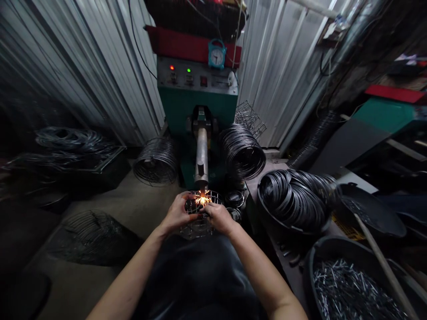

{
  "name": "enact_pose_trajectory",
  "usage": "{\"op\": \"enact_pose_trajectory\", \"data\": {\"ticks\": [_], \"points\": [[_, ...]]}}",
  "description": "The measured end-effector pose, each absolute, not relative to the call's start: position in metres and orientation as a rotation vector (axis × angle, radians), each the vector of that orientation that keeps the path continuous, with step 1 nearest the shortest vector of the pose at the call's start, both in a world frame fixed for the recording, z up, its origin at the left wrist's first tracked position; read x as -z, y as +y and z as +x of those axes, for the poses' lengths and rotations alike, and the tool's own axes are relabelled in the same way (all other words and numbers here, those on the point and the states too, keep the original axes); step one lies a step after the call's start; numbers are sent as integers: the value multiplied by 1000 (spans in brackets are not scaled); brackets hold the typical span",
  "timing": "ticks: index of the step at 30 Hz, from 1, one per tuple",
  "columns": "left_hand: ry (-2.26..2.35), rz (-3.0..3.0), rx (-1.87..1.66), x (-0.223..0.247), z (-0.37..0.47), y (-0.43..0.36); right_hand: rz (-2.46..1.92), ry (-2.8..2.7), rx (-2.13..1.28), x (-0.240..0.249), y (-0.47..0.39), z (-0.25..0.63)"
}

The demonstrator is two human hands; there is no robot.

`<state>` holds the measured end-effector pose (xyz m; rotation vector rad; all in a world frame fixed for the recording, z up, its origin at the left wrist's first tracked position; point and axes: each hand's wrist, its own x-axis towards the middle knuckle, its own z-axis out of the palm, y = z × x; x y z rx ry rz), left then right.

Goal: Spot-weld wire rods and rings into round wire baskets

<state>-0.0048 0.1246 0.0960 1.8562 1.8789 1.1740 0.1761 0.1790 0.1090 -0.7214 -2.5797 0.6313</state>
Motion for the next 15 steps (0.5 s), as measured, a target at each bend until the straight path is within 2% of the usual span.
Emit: {"op": "enact_pose_trajectory", "data": {"ticks": [9,13,15], "points": [[1974,1810,-1168,-98,-5,139,-868,-2491,-605,-103,188,168],[1996,1805,-1157,-97,-6,142,-931,-2176,-705,-100,174,175],[2019,1807,-1159,-96,-7,142,-1025,-1966,-859,-89,160,187]]}}
